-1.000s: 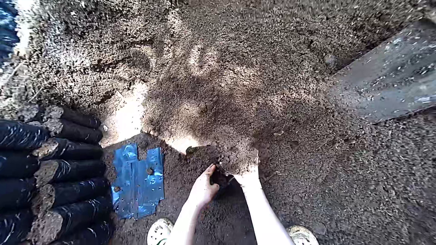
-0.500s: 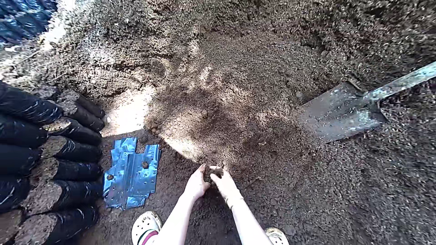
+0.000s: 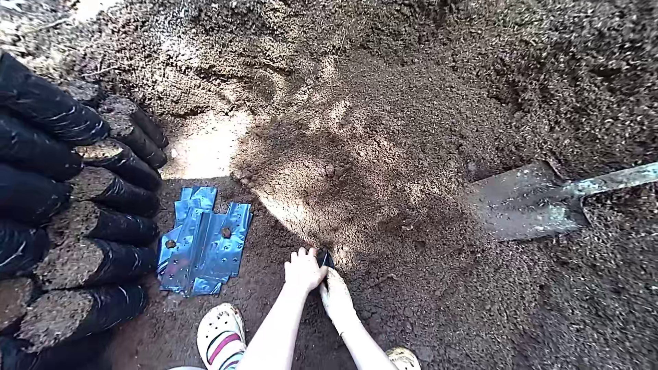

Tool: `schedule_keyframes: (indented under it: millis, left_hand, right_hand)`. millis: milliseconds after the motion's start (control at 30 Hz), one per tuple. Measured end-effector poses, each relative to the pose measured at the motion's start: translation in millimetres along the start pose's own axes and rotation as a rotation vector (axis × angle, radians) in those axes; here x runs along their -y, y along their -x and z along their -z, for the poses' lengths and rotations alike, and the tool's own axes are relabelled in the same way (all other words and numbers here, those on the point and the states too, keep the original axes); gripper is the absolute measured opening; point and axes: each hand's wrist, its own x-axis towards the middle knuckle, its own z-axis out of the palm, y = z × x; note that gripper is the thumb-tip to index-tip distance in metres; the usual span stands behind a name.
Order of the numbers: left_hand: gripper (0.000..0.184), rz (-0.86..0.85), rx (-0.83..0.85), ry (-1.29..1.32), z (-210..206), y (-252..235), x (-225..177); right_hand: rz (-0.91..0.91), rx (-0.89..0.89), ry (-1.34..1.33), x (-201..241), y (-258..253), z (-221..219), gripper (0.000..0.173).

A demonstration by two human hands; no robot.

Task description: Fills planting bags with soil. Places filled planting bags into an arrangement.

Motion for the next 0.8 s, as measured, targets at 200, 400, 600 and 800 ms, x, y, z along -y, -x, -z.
schedule_keyframes:
  millis: [200,400,600,800]
  left_hand:
    - [0.059,-0.132,-0.011,-0.148,-19.9,-3.8,-23.9]
    - [0.043,-0.027,0.017,-0.168,-15.2,-0.1,-21.1]
    - [0.039,-0.225,0.119,-0.097,-11.9,15.8,-0.6]
    - [0.034,-0.539,0.201,-0.139,-51.2,61.5,19.6]
  right_hand:
    - [0.163,0.092,0.100,-13.4,23.5,8.4,0.055]
    - [0.154,0.195,0.089,-12.5,38.3,5.3,0.083]
    - [0.152,0.190,0.124,-3.0,38.8,6.8,0.091]
    - [0.097,0.313,0.269,3.2,80.2,-7.9,0.076]
